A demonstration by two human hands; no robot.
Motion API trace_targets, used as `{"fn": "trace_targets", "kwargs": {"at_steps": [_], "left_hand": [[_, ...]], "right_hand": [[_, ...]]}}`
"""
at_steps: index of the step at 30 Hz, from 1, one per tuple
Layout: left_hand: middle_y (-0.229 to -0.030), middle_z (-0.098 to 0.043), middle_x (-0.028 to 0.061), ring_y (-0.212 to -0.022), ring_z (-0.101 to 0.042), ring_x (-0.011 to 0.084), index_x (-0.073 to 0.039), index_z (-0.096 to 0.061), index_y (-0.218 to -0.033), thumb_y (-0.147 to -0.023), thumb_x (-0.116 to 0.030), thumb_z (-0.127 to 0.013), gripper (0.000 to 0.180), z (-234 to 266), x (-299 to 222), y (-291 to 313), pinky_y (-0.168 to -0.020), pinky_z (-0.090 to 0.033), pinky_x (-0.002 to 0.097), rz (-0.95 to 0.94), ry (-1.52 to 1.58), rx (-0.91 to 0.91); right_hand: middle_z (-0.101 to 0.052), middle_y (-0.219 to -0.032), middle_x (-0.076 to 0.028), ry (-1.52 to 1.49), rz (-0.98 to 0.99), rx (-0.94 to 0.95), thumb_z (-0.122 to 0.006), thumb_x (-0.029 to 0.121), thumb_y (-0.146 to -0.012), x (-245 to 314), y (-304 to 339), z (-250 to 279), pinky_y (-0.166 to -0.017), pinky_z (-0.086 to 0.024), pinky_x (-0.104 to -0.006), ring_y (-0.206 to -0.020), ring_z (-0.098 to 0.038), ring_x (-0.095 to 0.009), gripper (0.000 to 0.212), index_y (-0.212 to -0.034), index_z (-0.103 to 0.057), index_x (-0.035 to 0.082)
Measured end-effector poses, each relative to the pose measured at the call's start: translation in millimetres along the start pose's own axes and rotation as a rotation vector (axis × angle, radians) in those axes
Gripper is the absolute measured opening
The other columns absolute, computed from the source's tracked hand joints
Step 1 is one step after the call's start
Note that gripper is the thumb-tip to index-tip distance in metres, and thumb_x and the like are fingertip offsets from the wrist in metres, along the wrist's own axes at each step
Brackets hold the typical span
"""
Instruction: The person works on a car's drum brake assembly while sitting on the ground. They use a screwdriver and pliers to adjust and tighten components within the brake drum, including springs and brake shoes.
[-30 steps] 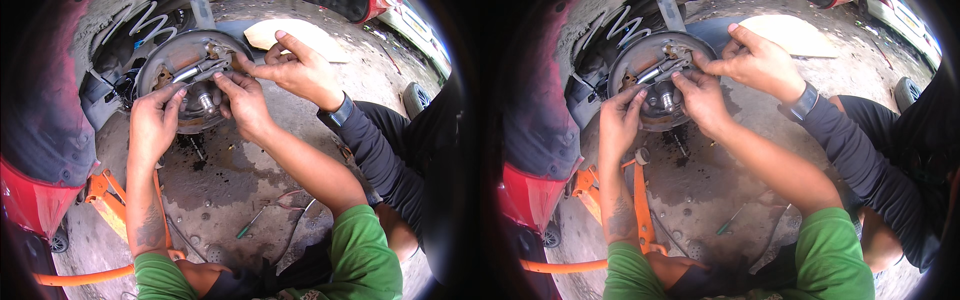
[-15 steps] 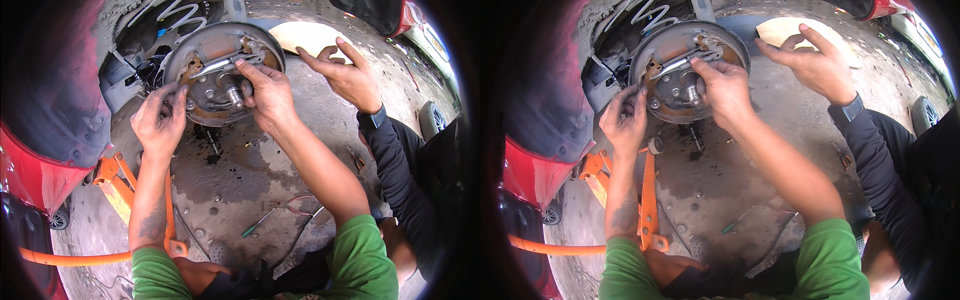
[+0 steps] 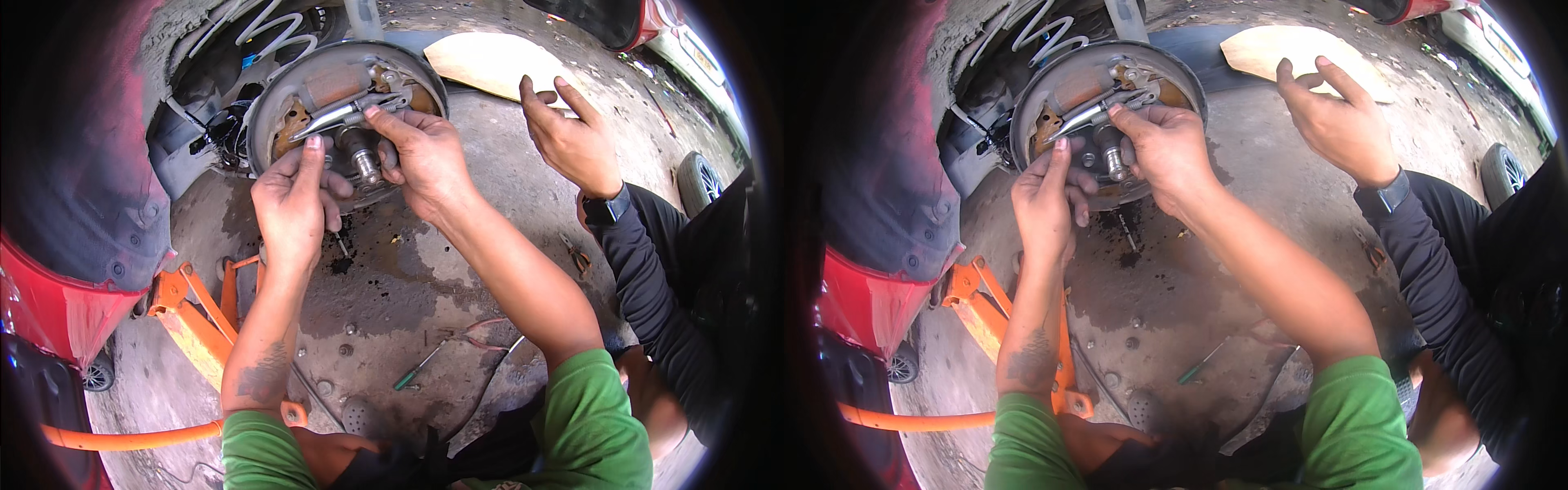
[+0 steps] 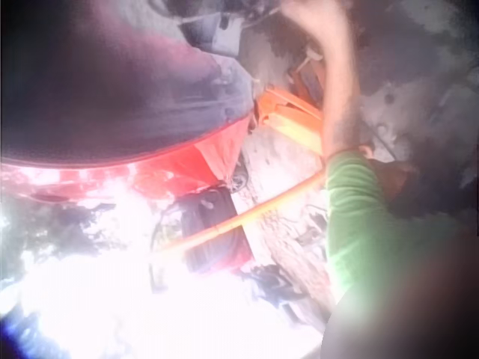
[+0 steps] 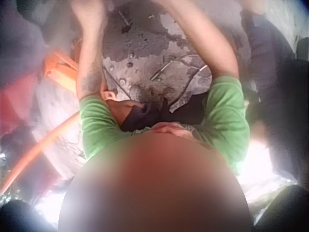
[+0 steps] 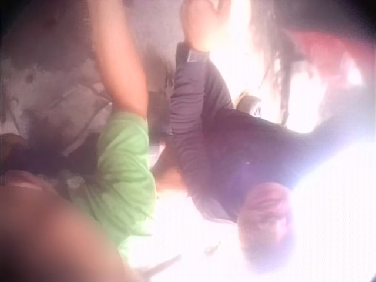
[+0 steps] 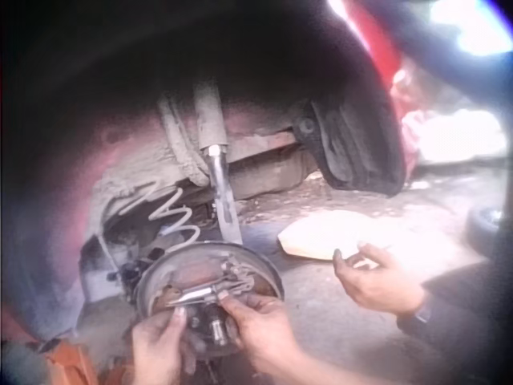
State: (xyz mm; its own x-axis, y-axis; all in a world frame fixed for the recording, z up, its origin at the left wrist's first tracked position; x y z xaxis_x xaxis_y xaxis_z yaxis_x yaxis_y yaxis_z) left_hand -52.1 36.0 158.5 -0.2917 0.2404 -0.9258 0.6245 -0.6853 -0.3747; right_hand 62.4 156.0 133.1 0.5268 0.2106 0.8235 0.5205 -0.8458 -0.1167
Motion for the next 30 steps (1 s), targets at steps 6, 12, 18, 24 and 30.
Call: {"fn": "trace_targets", "kwargs": {"at_steps": [6, 12, 18, 24, 30], "left_hand": [[-0.072, -0.067, 0.0074, -0.042, -0.048, 0.0082, 0.002, -0.068, -0.108, -0.105, -0.03, -0.06, 0.033, -17.0, 9.5, -6.7, -0.038, -0.033, 0.0219, 0.117, 0.281, 0.013], [-0.071, -0.066, 0.0057, -0.044, -0.048, 0.0074, 0.003, -0.069, -0.102, -0.103, -0.025, -0.065, 0.028, -12.1, 21.9, -17.4, -0.039, -0.033, 0.0212, 0.116, 0.249, -0.109], [-0.068, -0.064, 0.0032, -0.045, -0.047, 0.0062, 0.003, -0.071, -0.102, -0.102, -0.024, -0.067, 0.028, -9.2, 30.3, -14.3, -0.04, -0.033, 0.0206, 0.079, 0.268, -0.099], [-0.067, -0.064, 0.0029, -0.044, -0.047, 0.006, 0.003, -0.072, -0.102, -0.101, -0.024, -0.067, 0.027, -9.4, 29.6, -15.6, -0.041, -0.032, 0.0205, 0.1, 0.283, -0.091], [-0.069, -0.065, 0.0051, -0.046, -0.049, 0.0074, 0.003, -0.072, -0.102, -0.101, -0.025, -0.067, 0.029, -18.5, 23.4, -2.9, -0.042, -0.034, 0.0208, 0.145, 0.245, -0.009]], "right_hand": [[-0.056, -0.057, -0.001, -0.01, -0.027, 0.016, -0.074, 0.02, -0.096, -1.5, -1.5, 0.2, -0.041, -0.032, -0.0244, -0.044, -0.045, -0.008, 0.028, -0.075, -0.065, 0.003], [-0.057, -0.059, 0.0, -0.011, -0.053, 0.064, -0.073, 0.02, -0.097, -7.4, 1.7, 1.7, -0.042, -0.033, -0.0243, -0.045, -0.045, -0.007, 0.025, -0.081, -0.067, 0.001], [-0.066, -0.074, -0.001, 0.19, -0.037, 0.164, -0.073, 0.021, -0.097, -9.2, 0.9, 11.7, -0.045, -0.038, -0.0219, -0.054, -0.052, -0.006, 0.024, -0.104, -0.072, -0.001], [-0.062, -0.068, 0.0, 0.169, -0.022, 0.217, -0.069, 0.027, -0.1, -2.9, -4.5, 24.2, -0.047, -0.037, -0.0223, -0.052, -0.05, -0.007, 0.029, -0.107, -0.072, 0.0], [-0.057, -0.062, -0.001, 0.206, -0.079, 0.167, -0.063, 0.035, -0.103, 3.1, 1.2, 28.4, -0.047, -0.036, -0.0242, -0.05, -0.049, -0.01, 0.036, -0.106, -0.07, 0.0]]}}
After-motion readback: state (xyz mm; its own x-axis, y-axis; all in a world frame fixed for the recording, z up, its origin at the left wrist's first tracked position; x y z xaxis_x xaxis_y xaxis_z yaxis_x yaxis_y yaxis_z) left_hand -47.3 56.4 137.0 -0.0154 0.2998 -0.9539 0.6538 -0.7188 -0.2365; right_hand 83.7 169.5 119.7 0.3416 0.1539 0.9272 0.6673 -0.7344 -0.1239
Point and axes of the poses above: each hand's wrist, its own y-axis away from the middle knuckle, its own z-axis out of the back of the hand, x = y × z, the point moved 7 cm from there along -y, towards the middle knuckle
